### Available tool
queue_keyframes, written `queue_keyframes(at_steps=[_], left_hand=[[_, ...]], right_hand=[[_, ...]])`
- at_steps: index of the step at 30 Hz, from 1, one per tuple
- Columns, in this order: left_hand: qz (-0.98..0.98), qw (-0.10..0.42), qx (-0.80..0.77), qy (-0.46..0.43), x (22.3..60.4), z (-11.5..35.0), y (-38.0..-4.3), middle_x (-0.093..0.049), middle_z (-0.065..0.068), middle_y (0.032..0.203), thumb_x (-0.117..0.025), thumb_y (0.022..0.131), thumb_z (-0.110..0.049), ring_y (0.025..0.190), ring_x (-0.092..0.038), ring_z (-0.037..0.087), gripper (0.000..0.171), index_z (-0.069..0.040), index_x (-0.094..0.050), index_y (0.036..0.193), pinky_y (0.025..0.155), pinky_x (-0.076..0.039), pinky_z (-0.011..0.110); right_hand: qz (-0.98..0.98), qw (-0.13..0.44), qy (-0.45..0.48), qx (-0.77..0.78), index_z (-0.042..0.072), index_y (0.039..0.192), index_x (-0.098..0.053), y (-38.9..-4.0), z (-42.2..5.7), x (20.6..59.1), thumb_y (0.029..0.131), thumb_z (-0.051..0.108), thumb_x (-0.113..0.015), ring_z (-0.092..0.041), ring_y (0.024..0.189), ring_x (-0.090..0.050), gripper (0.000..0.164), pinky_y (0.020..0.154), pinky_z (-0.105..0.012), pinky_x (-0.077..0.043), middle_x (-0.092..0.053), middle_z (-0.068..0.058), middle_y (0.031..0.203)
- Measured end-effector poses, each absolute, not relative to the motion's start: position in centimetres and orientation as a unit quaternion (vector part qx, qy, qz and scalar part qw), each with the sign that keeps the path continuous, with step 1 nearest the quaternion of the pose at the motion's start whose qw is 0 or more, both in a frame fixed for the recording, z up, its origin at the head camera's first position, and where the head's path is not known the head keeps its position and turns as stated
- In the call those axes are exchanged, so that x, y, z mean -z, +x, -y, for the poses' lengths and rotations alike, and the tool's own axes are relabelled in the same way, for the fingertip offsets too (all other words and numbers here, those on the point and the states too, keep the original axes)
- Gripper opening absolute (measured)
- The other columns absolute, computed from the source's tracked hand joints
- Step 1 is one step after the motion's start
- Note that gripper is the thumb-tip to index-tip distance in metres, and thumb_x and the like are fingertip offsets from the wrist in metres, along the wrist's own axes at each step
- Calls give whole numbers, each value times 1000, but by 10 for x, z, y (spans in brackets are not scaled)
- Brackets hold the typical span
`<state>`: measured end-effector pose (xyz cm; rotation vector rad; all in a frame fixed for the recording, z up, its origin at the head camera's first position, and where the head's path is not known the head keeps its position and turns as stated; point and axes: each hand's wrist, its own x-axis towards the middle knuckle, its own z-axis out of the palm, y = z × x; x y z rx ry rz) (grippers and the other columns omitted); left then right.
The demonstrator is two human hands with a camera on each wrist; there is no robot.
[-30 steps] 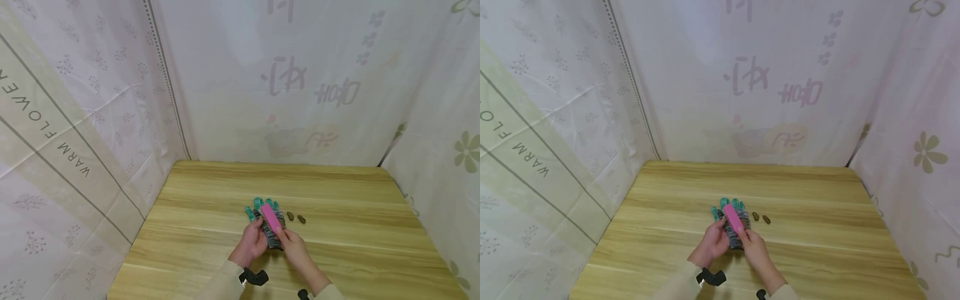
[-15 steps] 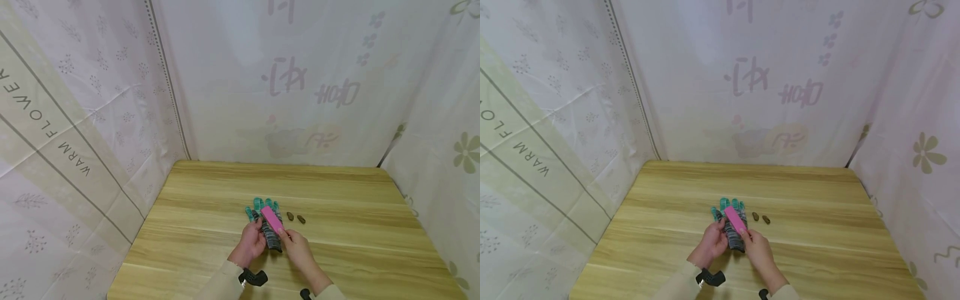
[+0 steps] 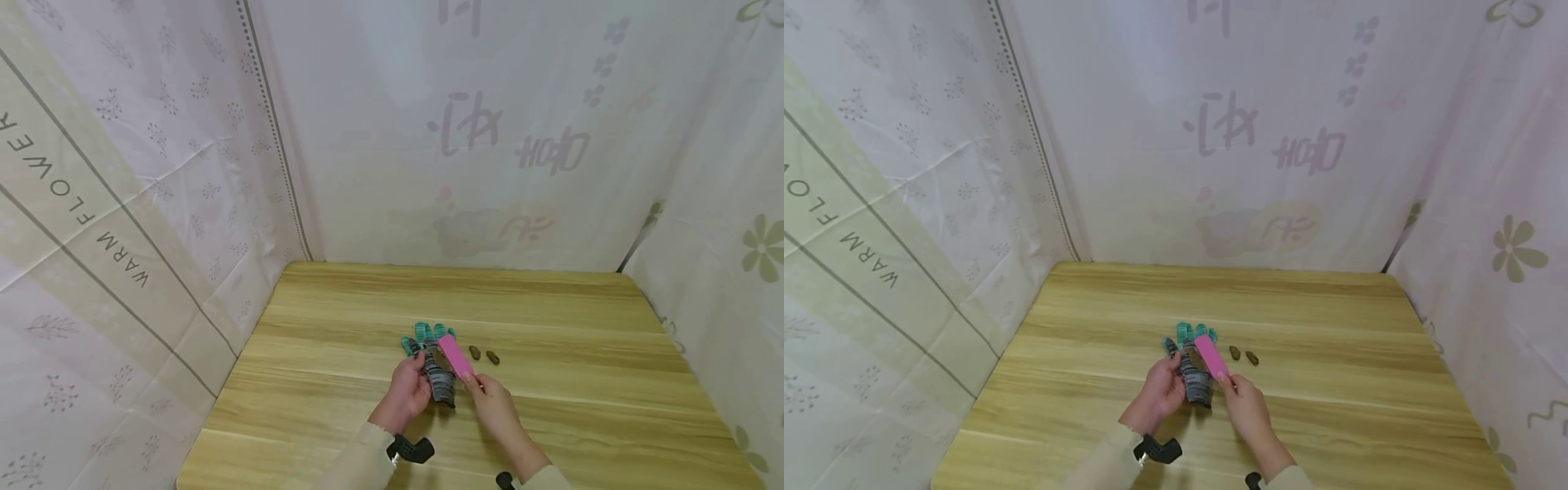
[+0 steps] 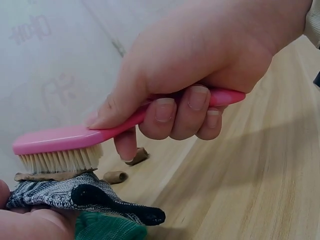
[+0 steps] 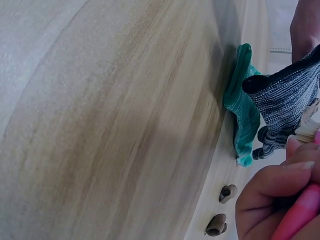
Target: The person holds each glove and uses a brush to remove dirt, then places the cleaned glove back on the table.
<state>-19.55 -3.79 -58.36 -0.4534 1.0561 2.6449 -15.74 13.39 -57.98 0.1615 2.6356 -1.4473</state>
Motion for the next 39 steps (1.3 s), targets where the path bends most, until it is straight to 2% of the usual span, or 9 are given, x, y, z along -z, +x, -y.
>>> queue_keyframes(at_steps=[3, 6, 9, 12, 15, 20, 27, 32, 39], left_hand=[[-374, 134, -906, -150, 584, 38, -195, -57, -1, 111, -44, 108, -12, 100, -56, 5, 29, 3, -38, 134, 88, -47, 18], [-380, 138, -903, -146, 584, 38, -195, -55, 4, 128, -45, 107, -11, 116, -56, 9, 40, 5, -31, 142, 100, -46, 21], [-380, 141, -903, -143, 584, 37, -195, -47, 11, 145, -47, 107, -11, 133, -48, 16, 48, 6, -26, 147, 109, -42, 24], [-380, 143, -903, -143, 583, 37, -195, -39, 14, 154, -49, 107, -12, 142, -40, 19, 52, 6, -25, 149, 115, -38, 26], [-382, 153, -901, -135, 583, 38, -194, -45, 12, 149, -49, 107, -13, 138, -44, 18, 47, 5, -30, 146, 114, -40, 28], [-385, 177, -898, -115, 582, 38, -193, -63, 5, 126, -47, 108, -15, 119, -60, 14, 31, 0, -43, 134, 104, -49, 32], [-395, 177, -892, -129, 584, 36, -193, -65, -1, 107, -49, 108, -19, 101, -64, 10, 19, -5, -48, 120, 88, -54, 28], [-394, 176, -893, -129, 585, 37, -193, -70, -1, 106, -47, 109, -24, 99, -67, 9, 25, -4, -52, 122, 88, -56, 27], [-391, 187, -893, -119, 583, 39, -191, -73, 4, 109, -54, 106, -21, 102, -70, 15, 24, -3, -55, 121, 88, -59, 34]], right_hand=[[-870, 63, 55, 487, -3, 112, -69, -156, -132, 578, 107, 41, -48, -15, 63, -43, 49, 56, -27, -36, -54, -4, 72], [-865, 62, 51, 495, -3, 112, -69, -156, -130, 576, 107, 40, -48, -15, 63, -44, 48, 56, -26, -37, -53, -4, 71], [-860, 65, 48, 504, -3, 111, -68, -155, -127, 573, 107, 40, -48, -15, 62, -43, 47, 55, -26, -37, -52, -3, 70], [-858, 66, 48, 508, -2, 110, -68, -155, -126, 571, 107, 40, -48, -14, 60, -42, 47, 54, -26, -36, -51, -3, 69], [-857, 65, 48, 509, -2, 109, -68, -156, -125, 570, 107, 40, -49, -13, 60, -42, 46, 54, -26, -36, -51, -2, 69], [-855, 65, 42, 513, 0, 101, -67, -156, -124, 567, 107, 39, -49, -13, 61, -42, 44, 55, -26, -36, -48, 0, 69], [-847, 60, 42, 526, 3, 98, -66, -157, -121, 563, 107, 37, -50, -12, 60, -41, 39, 54, -26, -35, -45, 1, 68], [-846, 66, 46, 528, 3, 96, -65, -157, -120, 563, 107, 37, -49, -12, 62, -42, 39, 55, -26, -35, -45, 1, 68], [-841, 70, 46, 534, 3, 96, -65, -155, -119, 562, 107, 35, -50, -11, 58, -39, 38, 52, -25, -34, -43, 2, 66]])
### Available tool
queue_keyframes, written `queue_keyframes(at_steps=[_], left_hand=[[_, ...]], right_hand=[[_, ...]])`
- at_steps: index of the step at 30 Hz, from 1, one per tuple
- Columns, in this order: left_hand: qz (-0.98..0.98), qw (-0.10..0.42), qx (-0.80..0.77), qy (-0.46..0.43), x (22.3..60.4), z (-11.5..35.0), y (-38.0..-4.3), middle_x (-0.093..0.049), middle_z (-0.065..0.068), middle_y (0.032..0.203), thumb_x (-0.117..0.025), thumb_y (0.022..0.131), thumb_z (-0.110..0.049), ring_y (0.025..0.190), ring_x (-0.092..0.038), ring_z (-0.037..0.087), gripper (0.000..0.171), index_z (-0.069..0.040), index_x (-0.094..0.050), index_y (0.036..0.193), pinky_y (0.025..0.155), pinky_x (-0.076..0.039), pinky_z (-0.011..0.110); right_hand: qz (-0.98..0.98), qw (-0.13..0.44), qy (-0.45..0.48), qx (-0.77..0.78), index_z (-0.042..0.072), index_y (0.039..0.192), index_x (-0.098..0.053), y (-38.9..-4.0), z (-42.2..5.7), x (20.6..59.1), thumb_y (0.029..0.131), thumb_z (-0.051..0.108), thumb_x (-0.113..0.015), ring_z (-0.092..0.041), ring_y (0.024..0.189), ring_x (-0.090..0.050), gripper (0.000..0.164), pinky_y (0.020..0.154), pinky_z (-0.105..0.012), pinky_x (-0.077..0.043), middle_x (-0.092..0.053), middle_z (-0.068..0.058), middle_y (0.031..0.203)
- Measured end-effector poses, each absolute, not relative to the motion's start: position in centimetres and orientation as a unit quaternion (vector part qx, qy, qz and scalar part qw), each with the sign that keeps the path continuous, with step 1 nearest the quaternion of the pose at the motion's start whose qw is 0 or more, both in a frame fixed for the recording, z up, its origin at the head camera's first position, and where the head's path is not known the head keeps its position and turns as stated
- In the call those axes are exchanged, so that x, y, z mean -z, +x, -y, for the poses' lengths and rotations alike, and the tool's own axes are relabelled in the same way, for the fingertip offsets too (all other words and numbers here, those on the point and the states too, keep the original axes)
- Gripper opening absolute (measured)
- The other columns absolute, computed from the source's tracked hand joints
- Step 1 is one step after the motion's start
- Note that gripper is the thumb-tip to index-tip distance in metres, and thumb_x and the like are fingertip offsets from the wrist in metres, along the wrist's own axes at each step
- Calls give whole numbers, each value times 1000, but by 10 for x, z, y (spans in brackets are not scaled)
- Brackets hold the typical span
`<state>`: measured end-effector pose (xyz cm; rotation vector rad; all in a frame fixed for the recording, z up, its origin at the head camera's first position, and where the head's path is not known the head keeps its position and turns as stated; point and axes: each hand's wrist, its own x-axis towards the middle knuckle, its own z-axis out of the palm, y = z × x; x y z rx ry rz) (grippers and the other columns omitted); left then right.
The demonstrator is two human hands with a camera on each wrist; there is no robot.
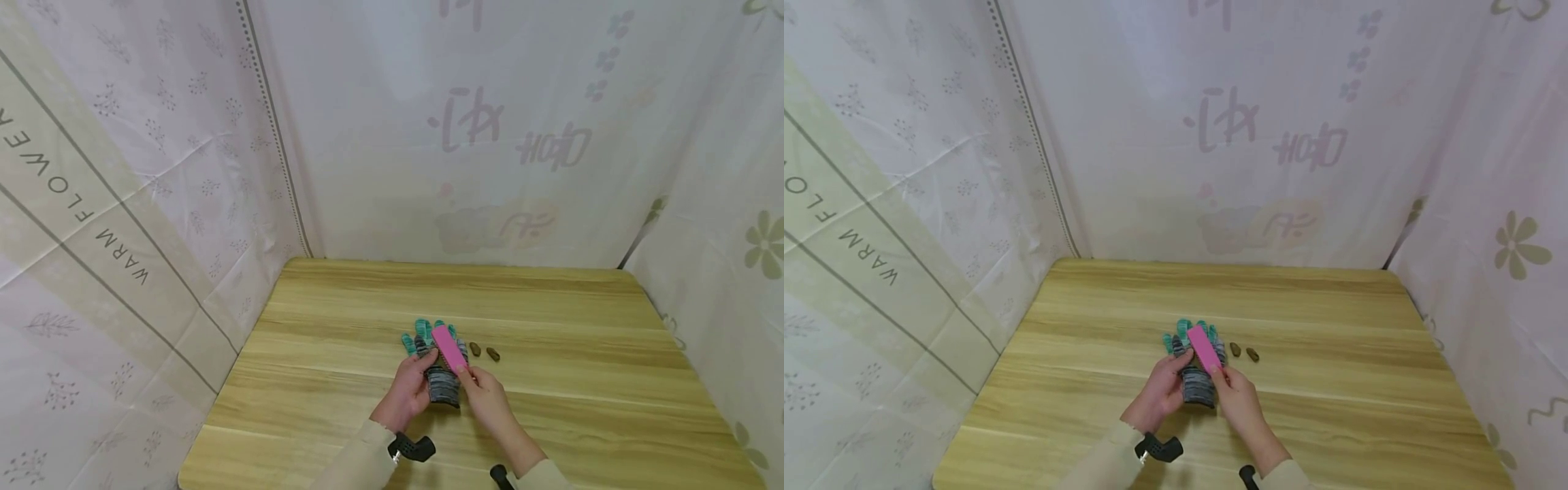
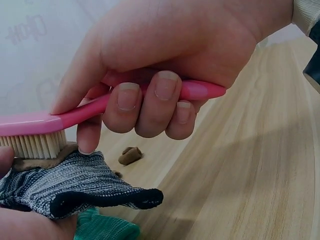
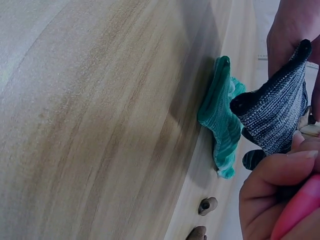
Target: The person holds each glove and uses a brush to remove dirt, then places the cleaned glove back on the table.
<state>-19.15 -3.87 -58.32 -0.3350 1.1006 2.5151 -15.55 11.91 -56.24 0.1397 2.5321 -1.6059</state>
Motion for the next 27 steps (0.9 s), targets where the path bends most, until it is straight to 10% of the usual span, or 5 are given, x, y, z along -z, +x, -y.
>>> queue_keyframes(at_steps=[27], left_hand=[[-386, 197, -896, -97, 590, 40, -189, -73, 5, 104, -51, 107, -24, 97, -71, 15, 22, -4, -59, 113, 82, -59, 32]], right_hand=[[-830, 50, 44, 553, 2, 98, -69, -154, -110, 562, 106, 34, -53, -10, 59, -42, 37, 53, -24, -35, -47, 2, 67]])
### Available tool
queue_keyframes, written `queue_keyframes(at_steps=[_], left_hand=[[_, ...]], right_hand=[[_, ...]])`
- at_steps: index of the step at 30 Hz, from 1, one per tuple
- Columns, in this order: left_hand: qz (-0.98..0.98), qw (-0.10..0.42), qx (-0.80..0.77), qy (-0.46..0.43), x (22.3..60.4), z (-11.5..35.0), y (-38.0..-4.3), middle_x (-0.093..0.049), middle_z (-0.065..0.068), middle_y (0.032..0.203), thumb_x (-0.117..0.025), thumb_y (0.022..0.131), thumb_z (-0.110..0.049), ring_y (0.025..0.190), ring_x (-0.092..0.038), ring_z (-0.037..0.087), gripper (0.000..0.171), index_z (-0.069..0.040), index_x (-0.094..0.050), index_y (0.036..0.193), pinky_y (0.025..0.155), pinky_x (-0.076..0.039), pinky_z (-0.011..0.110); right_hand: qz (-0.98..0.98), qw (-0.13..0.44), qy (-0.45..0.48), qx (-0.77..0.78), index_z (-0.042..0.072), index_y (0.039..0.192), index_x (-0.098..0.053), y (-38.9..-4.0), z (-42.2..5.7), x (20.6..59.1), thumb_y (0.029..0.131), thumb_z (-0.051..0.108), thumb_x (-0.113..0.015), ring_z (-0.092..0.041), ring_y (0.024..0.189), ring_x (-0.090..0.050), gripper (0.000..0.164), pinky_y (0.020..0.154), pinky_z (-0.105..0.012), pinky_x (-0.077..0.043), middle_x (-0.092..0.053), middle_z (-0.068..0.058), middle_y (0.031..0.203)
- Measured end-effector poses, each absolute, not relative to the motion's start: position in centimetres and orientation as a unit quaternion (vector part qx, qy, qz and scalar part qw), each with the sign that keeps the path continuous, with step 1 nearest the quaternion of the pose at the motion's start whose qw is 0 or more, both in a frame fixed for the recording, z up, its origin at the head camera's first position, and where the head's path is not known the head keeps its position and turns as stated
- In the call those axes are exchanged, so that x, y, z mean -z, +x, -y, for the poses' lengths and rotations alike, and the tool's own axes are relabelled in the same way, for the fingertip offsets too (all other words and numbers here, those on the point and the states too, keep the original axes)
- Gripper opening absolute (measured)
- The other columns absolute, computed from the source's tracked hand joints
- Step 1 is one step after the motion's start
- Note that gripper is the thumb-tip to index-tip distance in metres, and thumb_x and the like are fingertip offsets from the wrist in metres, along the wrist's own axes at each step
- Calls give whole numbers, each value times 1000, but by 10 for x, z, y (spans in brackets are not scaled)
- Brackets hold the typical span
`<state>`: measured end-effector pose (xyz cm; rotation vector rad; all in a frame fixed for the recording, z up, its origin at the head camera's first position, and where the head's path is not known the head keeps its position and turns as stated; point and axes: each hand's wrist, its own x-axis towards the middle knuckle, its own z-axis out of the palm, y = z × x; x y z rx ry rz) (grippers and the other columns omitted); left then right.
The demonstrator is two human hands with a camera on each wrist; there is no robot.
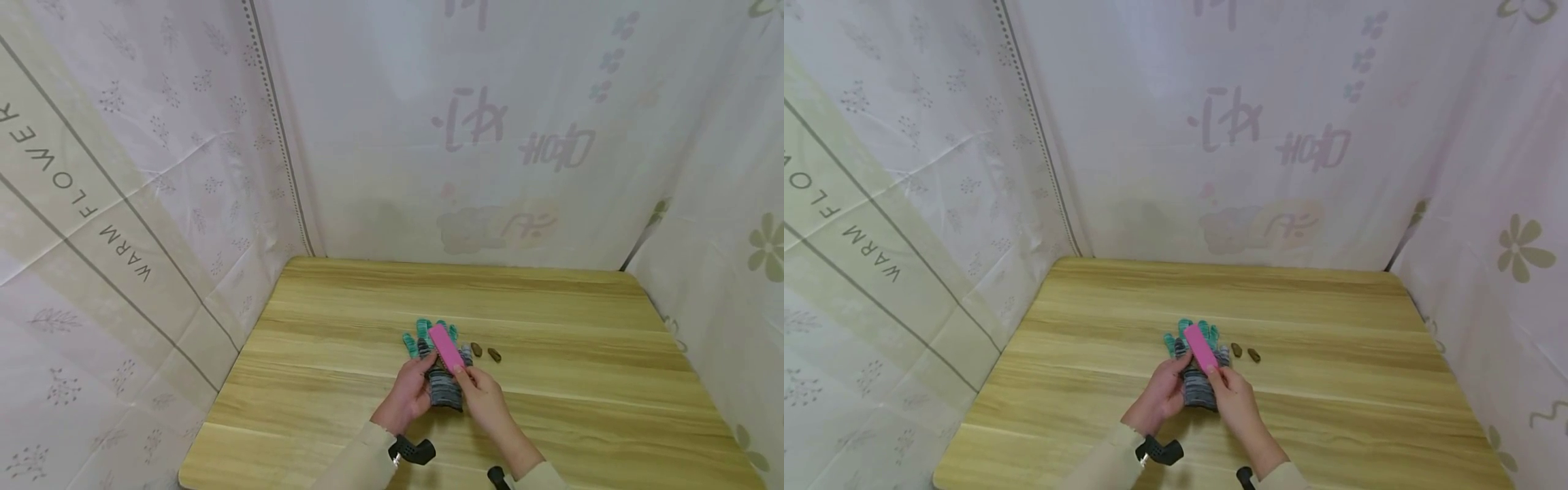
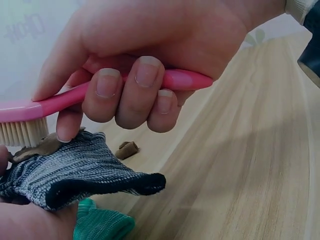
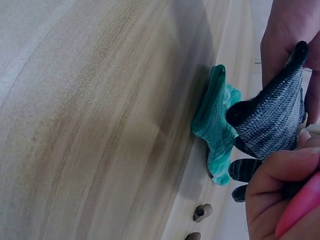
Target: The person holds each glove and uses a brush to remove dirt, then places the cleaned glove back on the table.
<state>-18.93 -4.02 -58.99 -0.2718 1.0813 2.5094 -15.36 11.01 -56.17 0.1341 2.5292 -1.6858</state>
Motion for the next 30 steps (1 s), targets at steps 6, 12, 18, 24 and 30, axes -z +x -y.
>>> queue_keyframes(at_steps=[6, 12, 18, 24, 30], left_hand=[[-426, 177, -882, -100, 593, 37, -188, -72, 6, 101, -56, 103, -9, 96, -70, 14, 13, 2, -57, 110, 82, -59, 31], [-436, 183, -875, -101, 595, 36, -188, -73, 9, 106, -58, 101, -5, 102, -70, 15, 21, 9, -56, 117, 88, -59, 30], [-427, 207, -875, -94, 592, 38, -185, -68, 8, 120, -54, 102, -1, 113, -65, 13, 29, 9, -49, 128, 98, -54, 26], [-415, 230, -875, -96, 595, 40, -186, -67, 10, 125, -52, 101, 1, 117, -64, 14, 29, 6, -50, 129, 101, -52, 28], [-408, 242, -876, -83, 594, 41, -185, -68, 10, 124, -53, 101, 1, 119, -63, 16, 27, 6, -51, 127, 103, -52, 31]], right_hand=[[-823, 61, 48, 562, 1, 104, -70, -153, -109, 558, 106, 37, -52, -10, 60, -41, 40, 53, -25, -35, -47, 1, 69], [-823, 61, 43, 563, 1, 106, -70, -154, -108, 557, 106, 37, -52, -13, 63, -42, 40, 56, -25, -36, -48, 0, 71], [-831, 59, 47, 551, 1, 104, -71, -155, -111, 564, 106, 38, -52, -15, 74, -46, 42, 63, -27, -37, -52, -2, 76], [-835, 64, 52, 543, 1, 102, -70, -155, -115, 566, 107, 37, -51, -14, 67, -43, 40, 57, -26, -35, -46, 0, 71], [-838, 72, 50, 539, 1, 103, -69, -155, -118, 566, 107, 38, -49, -13, 63, -40, 42, 55, -26, -34, -43, 0, 70]])
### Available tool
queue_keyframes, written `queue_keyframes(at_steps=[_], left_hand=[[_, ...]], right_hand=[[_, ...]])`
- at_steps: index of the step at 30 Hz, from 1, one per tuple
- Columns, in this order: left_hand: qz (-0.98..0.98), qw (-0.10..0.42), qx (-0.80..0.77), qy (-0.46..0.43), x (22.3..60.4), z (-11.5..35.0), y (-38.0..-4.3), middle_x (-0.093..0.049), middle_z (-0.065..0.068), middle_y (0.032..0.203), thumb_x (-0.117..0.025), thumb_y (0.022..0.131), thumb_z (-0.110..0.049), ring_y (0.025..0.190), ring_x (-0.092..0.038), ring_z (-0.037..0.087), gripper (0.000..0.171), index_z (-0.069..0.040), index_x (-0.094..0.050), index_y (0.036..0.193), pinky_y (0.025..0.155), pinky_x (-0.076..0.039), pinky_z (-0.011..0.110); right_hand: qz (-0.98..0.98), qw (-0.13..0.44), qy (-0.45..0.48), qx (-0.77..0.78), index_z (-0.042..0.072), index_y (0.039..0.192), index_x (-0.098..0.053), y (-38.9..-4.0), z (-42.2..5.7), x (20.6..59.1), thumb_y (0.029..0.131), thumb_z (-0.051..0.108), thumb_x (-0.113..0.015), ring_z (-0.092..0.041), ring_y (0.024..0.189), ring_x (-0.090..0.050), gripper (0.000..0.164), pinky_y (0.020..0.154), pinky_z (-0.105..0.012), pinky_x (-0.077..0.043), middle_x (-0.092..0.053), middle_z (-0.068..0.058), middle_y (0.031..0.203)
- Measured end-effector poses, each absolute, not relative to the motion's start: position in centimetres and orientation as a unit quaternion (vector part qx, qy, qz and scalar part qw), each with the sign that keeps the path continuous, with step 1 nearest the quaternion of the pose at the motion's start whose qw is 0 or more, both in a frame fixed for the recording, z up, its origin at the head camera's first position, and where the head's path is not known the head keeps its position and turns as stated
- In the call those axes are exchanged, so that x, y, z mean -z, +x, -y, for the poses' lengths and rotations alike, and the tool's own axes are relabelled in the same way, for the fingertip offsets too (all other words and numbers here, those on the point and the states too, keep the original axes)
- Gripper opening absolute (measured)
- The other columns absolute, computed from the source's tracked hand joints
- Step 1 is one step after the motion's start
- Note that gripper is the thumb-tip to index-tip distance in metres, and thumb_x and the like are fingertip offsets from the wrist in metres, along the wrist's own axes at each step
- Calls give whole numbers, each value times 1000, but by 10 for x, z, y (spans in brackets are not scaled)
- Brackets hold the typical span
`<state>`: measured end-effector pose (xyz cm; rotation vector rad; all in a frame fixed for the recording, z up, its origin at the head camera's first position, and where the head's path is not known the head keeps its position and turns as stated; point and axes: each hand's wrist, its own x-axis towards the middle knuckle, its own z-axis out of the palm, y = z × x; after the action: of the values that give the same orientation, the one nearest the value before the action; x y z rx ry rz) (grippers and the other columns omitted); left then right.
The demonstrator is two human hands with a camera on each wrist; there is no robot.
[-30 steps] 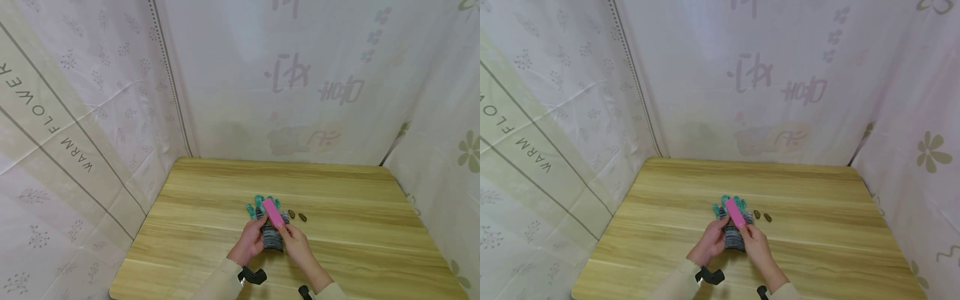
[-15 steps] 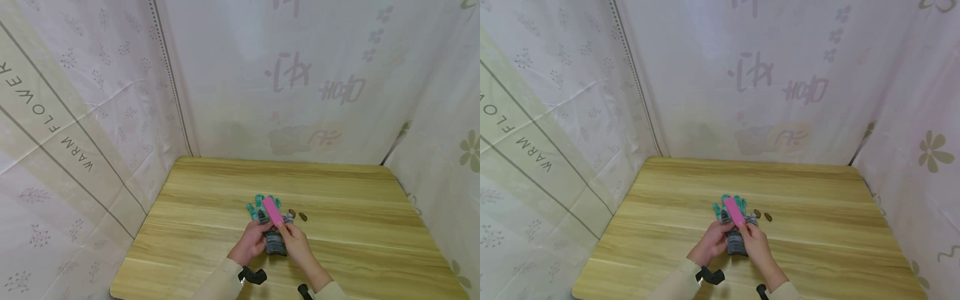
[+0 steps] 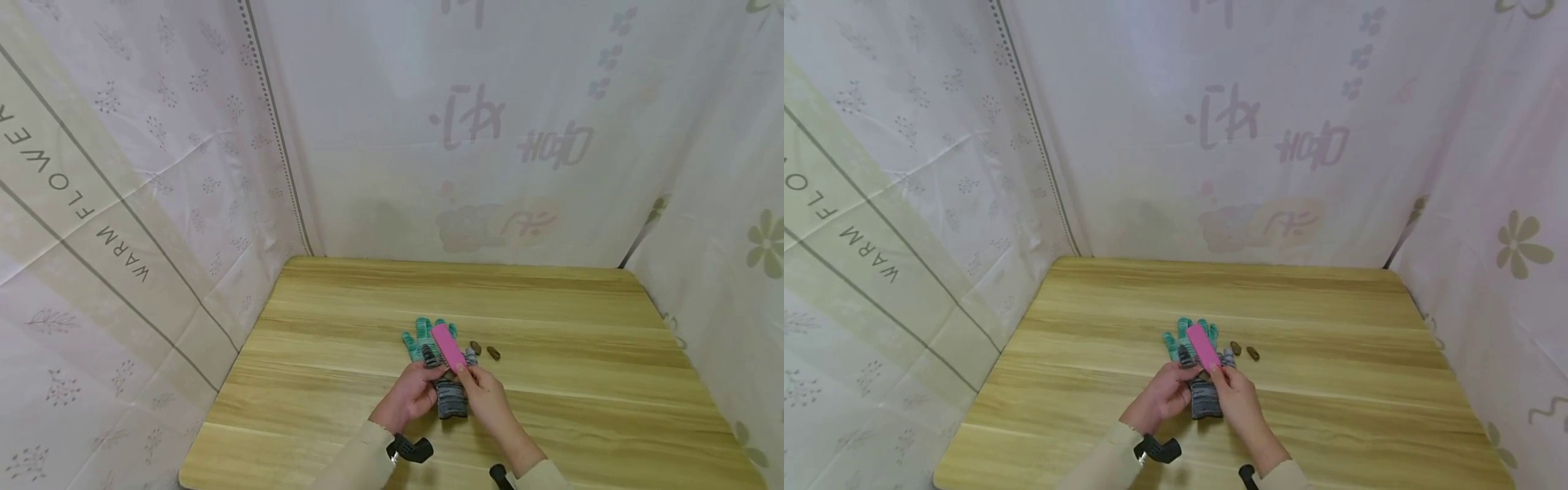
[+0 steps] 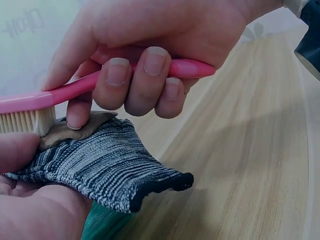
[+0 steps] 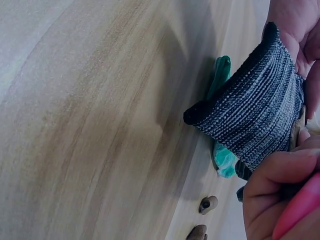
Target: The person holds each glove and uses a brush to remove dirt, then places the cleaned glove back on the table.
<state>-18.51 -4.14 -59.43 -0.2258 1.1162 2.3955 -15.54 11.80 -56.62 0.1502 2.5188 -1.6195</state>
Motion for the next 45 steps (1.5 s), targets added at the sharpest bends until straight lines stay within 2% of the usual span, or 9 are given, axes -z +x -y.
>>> queue_keyframes(at_steps=[11, 15, 22, 27, 31, 37, 42, 45], left_hand=[[-391, 258, -879, -85, 591, 45, -184, -69, 9, 122, -51, 101, -4, 117, -65, 15, 24, 4, -53, 124, 103, -52, 32], [-382, 253, -883, -101, 591, 45, -185, -71, 6, 114, -48, 105, -9, 110, -67, 12, 18, 2, -54, 118, 98, -54, 28], [-391, 215, -884, -142, 592, 42, -187, -68, -1, 99, -46, 106, -8, 94, -68, 4, 9, -2, -50, 111, 83, -55, 17], [-408, 203, -878, -147, 592, 42, -188, -69, -1, 96, -43, 107, -7, 91, -68, 4, 11, -1, -51, 111, 81, -55, 18], [-423, 198, -872, -143, 593, 42, -188, -69, -1, 93, -47, 106, -9, 88, -67, 4, 9, -3, -53, 106, 78, -55, 18], [-437, 204, -866, -135, 594, 42, -190, -69, 2, 99, -51, 105, -8, 92, -68, 6, 10, 1, -53, 110, 80, -56, 18], [-456, 182, -861, -132, 594, 42, -191, -70, 10, 111, -50, 103, -4, 103, -69, 12, 25, 10, -53, 124, 90, -57, 26], [-462, 178, -858, -138, 594, 43, -191, -70, 14, 117, -49, 102, -3, 107, -68, 16, 30, 12, -51, 128, 92, -57, 29]], right_hand=[[-850, 71, 52, 519, 4, 101, -69, -156, -118, 572, 107, 40, -49, -13, 61, -41, 41, 54, -26, -35, -46, 0, 68], [-858, 72, 53, 505, 5, 101, -68, -155, -117, 574, 107, 40, -50, -13, 61, -41, 40, 53, -26, -35, -46, 0, 68], [-868, 64, 38, 490, 5, 94, -66, -154, -118, 574, 106, 36, -52, -13, 60, -40, 35, 52, -25, -33, -44, 1, 67], [-876, 68, 24, 477, 7, 91, -64, -155, -118, 572, 106, 39, -52, -13, 62, -40, 37, 54, -25, -32, -42, 1, 68], [-878, 75, 23, 472, 7, 88, -62, -156, -119, 572, 106, 40, -51, -13, 61, -39, 39, 53, -26, -32, -42, 1, 68], [-882, 70, 19, 466, 8, 87, -60, -157, -122, 572, 107, 38, -51, -13, 62, -39, 37, 54, -26, -32, -42, 1, 68], [-892, 62, -3, 448, 10, 86, -59, -157, -121, 570, 106, 36, -52, -14, 61, -38, 34, 55, -26, -31, -40, 1, 68], [-895, 66, -10, 442, 10, 83, -57, -155, -121, 569, 106, 35, -53, -13, 60, -36, 34, 54, -26, -30, -39, 2, 67]])
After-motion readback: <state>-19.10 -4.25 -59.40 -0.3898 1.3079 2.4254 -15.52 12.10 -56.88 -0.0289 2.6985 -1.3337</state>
